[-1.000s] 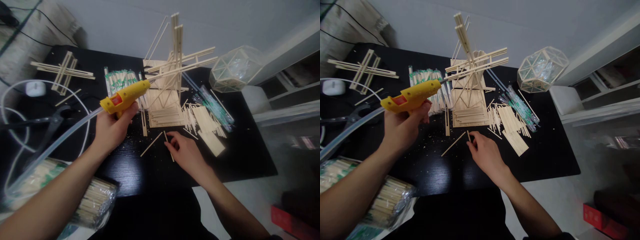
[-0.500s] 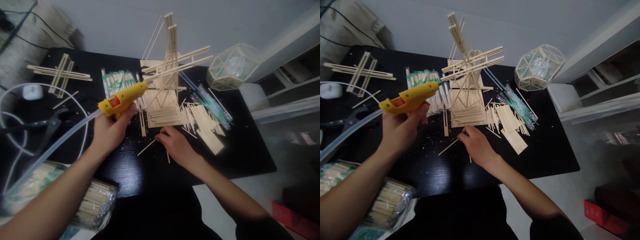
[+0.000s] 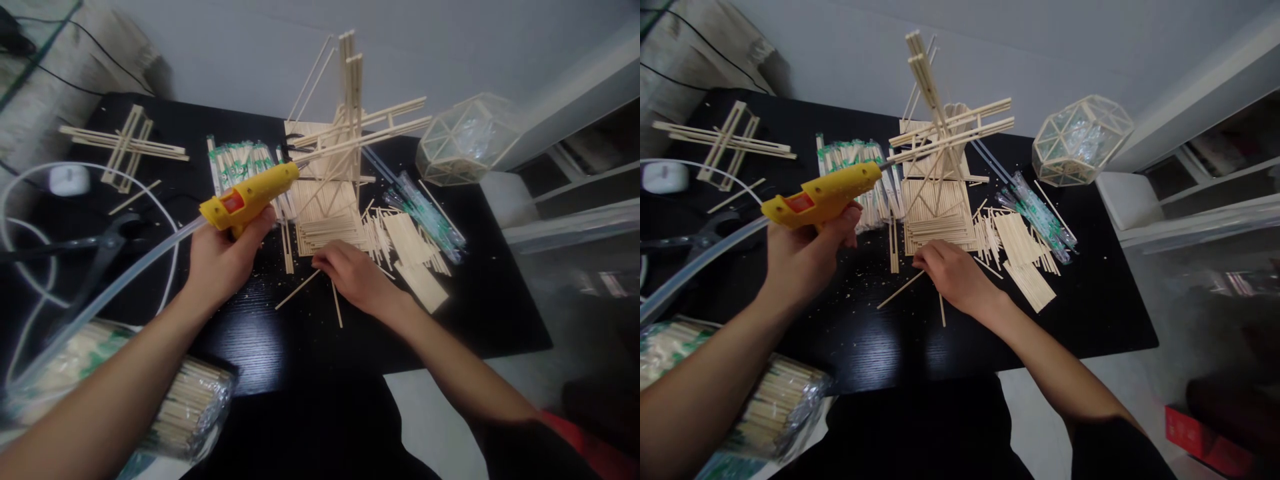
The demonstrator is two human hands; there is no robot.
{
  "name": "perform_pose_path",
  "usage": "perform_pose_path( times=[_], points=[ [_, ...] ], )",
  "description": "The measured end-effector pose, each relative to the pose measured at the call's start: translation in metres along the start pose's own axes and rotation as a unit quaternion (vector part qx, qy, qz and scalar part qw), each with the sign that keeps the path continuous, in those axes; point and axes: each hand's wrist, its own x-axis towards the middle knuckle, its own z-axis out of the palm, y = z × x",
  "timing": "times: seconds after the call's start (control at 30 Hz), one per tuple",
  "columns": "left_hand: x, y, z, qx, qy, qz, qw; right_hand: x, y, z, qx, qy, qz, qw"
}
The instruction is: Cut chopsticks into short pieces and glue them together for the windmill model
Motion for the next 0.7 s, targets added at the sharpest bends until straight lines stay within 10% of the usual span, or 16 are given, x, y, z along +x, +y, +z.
perform_pose_path(
  times=[0.4, 0.7],
  points=[
    [-0.001, 0.000, -0.002, 0.011, -0.013, -0.005, 1.000, -0.002, -0.019, -0.008, 0.068, 0.036, 0.088, 0.993],
    [-0.001, -0.002, -0.001, 0.060, -0.057, 0.002, 0.997, -0.047, -0.003, -0.042, 0.048, -0.188, 0.097, 0.976]
  ],
)
